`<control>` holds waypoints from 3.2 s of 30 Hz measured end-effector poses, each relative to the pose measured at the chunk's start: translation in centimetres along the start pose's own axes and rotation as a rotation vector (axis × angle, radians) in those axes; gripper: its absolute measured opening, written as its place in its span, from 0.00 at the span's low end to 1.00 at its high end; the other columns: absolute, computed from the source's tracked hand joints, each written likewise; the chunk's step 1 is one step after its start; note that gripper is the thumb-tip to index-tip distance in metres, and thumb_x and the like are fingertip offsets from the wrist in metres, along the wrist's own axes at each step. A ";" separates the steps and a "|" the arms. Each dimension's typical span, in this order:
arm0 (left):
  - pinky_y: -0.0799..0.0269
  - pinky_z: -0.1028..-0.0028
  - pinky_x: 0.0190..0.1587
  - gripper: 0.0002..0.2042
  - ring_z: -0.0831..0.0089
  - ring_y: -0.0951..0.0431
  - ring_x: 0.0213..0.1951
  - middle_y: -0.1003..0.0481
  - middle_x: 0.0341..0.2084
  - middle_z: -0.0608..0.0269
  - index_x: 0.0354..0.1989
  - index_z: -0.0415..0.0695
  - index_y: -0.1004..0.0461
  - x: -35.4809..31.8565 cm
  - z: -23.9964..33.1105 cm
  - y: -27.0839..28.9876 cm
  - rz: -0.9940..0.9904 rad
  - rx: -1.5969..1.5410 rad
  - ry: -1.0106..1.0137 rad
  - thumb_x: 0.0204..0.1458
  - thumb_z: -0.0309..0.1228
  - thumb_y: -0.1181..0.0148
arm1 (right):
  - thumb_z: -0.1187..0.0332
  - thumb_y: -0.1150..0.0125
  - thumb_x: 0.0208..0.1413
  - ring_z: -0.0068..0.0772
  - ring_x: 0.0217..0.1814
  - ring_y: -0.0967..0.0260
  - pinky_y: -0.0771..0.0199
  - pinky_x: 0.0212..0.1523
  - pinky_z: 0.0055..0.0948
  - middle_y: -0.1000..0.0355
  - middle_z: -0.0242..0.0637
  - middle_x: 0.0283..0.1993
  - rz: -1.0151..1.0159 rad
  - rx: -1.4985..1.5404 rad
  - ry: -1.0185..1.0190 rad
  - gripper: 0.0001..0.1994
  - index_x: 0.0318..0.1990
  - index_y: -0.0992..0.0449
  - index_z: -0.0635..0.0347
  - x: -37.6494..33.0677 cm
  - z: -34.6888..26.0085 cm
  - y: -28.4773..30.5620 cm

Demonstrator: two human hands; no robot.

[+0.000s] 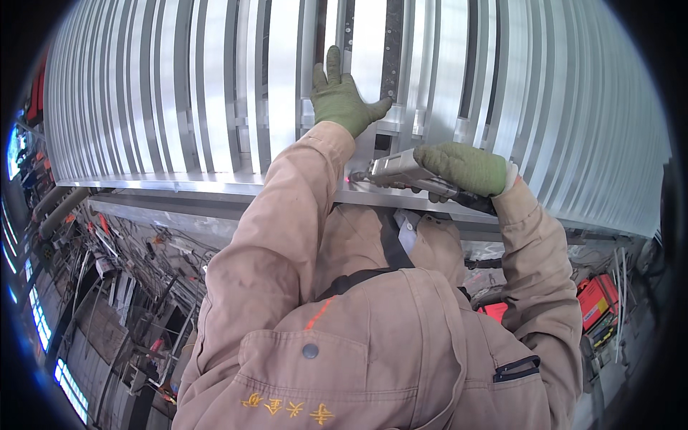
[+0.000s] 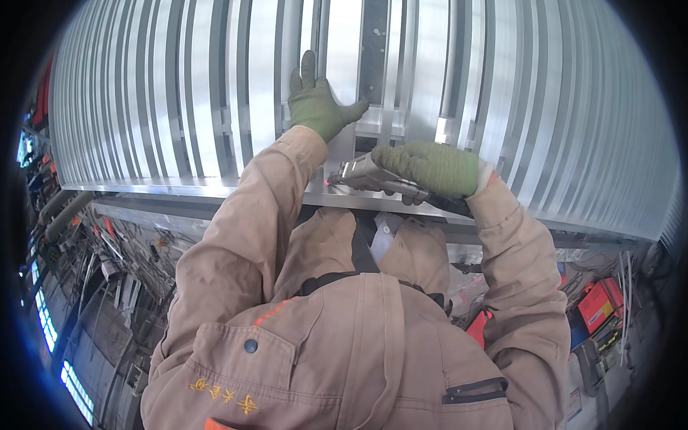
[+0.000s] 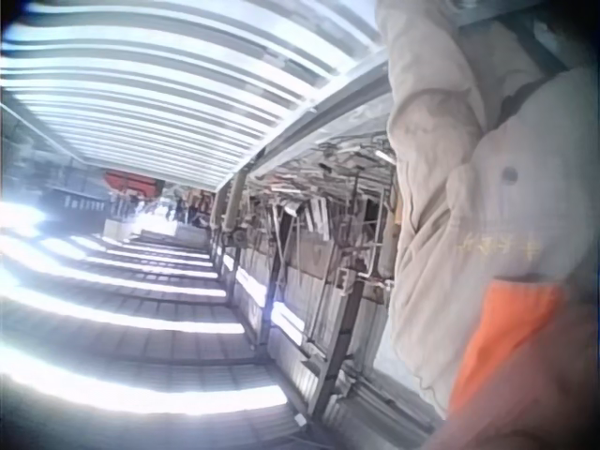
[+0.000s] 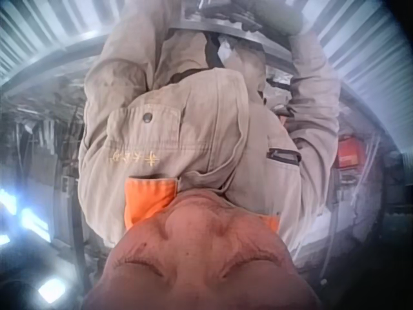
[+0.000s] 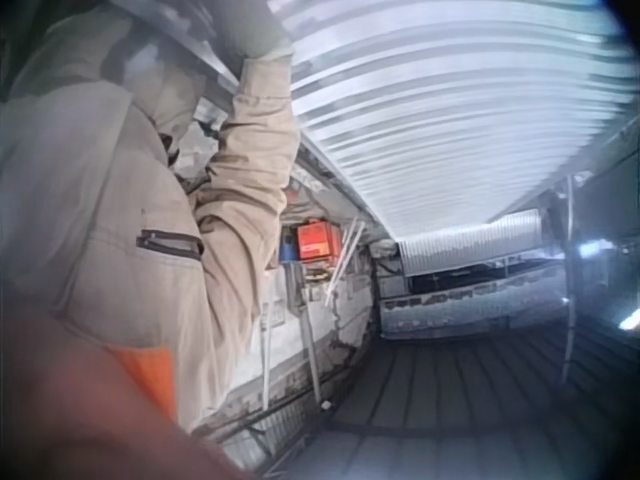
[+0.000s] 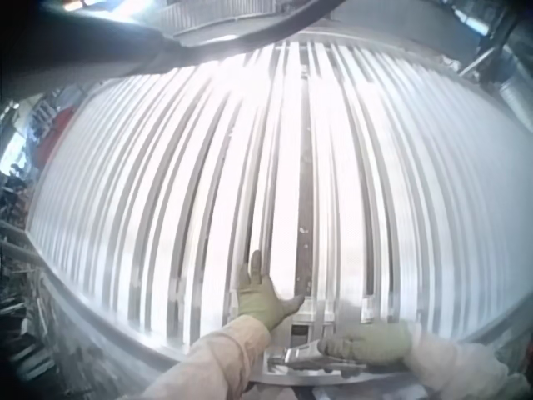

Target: The person welds a large curved metal panel using a handheld welding tool. They move the tool along seams between vertical slats, creating bright sparks. The person occasionally repositions the panel and continues welding different sections.

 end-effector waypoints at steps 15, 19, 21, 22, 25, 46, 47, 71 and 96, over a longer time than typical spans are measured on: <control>0.41 0.49 0.85 0.66 0.34 0.57 0.88 0.57 0.90 0.43 0.82 0.27 0.38 0.3 0.3 0.0 -0.029 0.068 0.018 0.52 0.78 0.32 | 0.38 0.46 0.82 0.26 0.51 0.20 0.17 0.50 0.30 0.14 0.36 0.58 -0.022 0.114 -0.088 0.33 0.74 0.19 0.58 0.3 1.6 0.6; 0.45 0.45 0.85 0.60 0.33 0.58 0.89 0.58 0.91 0.43 0.77 0.27 0.31 0.2 0.2 -0.2 0.002 0.036 -0.006 0.54 0.76 0.32 | 0.41 0.44 0.83 0.29 0.60 0.20 0.18 0.61 0.32 0.14 0.38 0.66 -0.020 0.057 -0.038 0.32 0.74 0.19 0.59 0.6 1.3 0.7; 0.44 0.45 0.85 0.60 0.33 0.58 0.88 0.58 0.91 0.43 0.77 0.27 0.31 0.2 0.1 -0.4 0.016 0.031 -0.013 0.54 0.75 0.32 | 0.38 0.50 0.84 0.26 0.47 0.20 0.18 0.48 0.30 0.14 0.37 0.55 -0.011 -0.018 0.012 0.34 0.74 0.20 0.60 0.7 1.3 0.7; 0.42 0.46 0.85 0.63 0.32 0.57 0.88 0.58 0.91 0.43 0.81 0.27 0.36 0.2 0.2 -0.3 0.003 0.045 -0.005 0.53 0.76 0.32 | 0.37 0.51 0.84 0.25 0.44 0.20 0.17 0.44 0.30 0.14 0.36 0.52 -0.007 -0.037 0.024 0.35 0.74 0.20 0.60 0.8 1.2 0.7; 0.40 0.46 0.84 0.66 0.32 0.56 0.88 0.57 0.90 0.43 0.84 0.28 0.41 0.2 0.2 -0.2 -0.006 0.055 0.006 0.52 0.76 0.31 | 0.36 0.53 0.84 0.24 0.40 0.20 0.17 0.40 0.29 0.14 0.36 0.50 0.011 -0.047 0.031 0.36 0.73 0.20 0.60 0.7 1.1 0.8; 0.36 0.42 0.81 0.60 0.30 0.53 0.86 0.54 0.88 0.39 0.72 0.21 0.29 0.2 0.2 -0.2 0.042 0.033 -0.031 0.54 0.73 0.29 | 0.33 0.51 0.82 0.30 0.49 0.18 0.17 0.51 0.34 0.12 0.40 0.55 0.007 -0.079 0.000 0.37 0.72 0.17 0.58 0.8 1.5 1.1; 0.36 0.41 0.81 0.59 0.29 0.53 0.86 0.54 0.88 0.39 0.72 0.21 0.29 0.1 0.2 -0.2 0.051 0.032 -0.034 0.54 0.73 0.29 | 0.33 0.50 0.82 0.31 0.51 0.18 0.17 0.54 0.35 0.12 0.41 0.56 0.001 -0.075 -0.031 0.37 0.71 0.17 0.58 0.7 1.3 1.1; 0.50 0.51 0.88 0.62 0.35 0.57 0.88 0.54 0.90 0.41 0.78 0.25 0.32 -0.5 -0.1 0.2 0.090 -0.010 -0.059 0.52 0.74 0.29 | 0.35 0.53 0.84 0.23 0.41 0.21 0.17 0.41 0.27 0.13 0.34 0.50 -0.025 0.030 0.012 0.36 0.70 0.18 0.61 0.7 0.5 0.3; 0.53 0.54 0.90 0.53 0.46 0.51 0.89 0.42 0.87 0.45 0.82 0.38 0.33 -20.7 -22.5 0.1 0.148 -0.105 0.591 0.61 0.70 0.32 | 0.30 0.49 0.80 0.22 0.36 0.25 0.23 0.34 0.27 0.18 0.33 0.42 -0.053 -0.004 0.001 0.39 0.72 0.18 0.58 0.8 0.7 0.0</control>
Point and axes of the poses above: each hand's wrist, its own x-axis towards the middle knuckle, its own y-axis out of the back of the hand, z = x × y, the point moved 7 cm from there along x, towards the middle knuckle
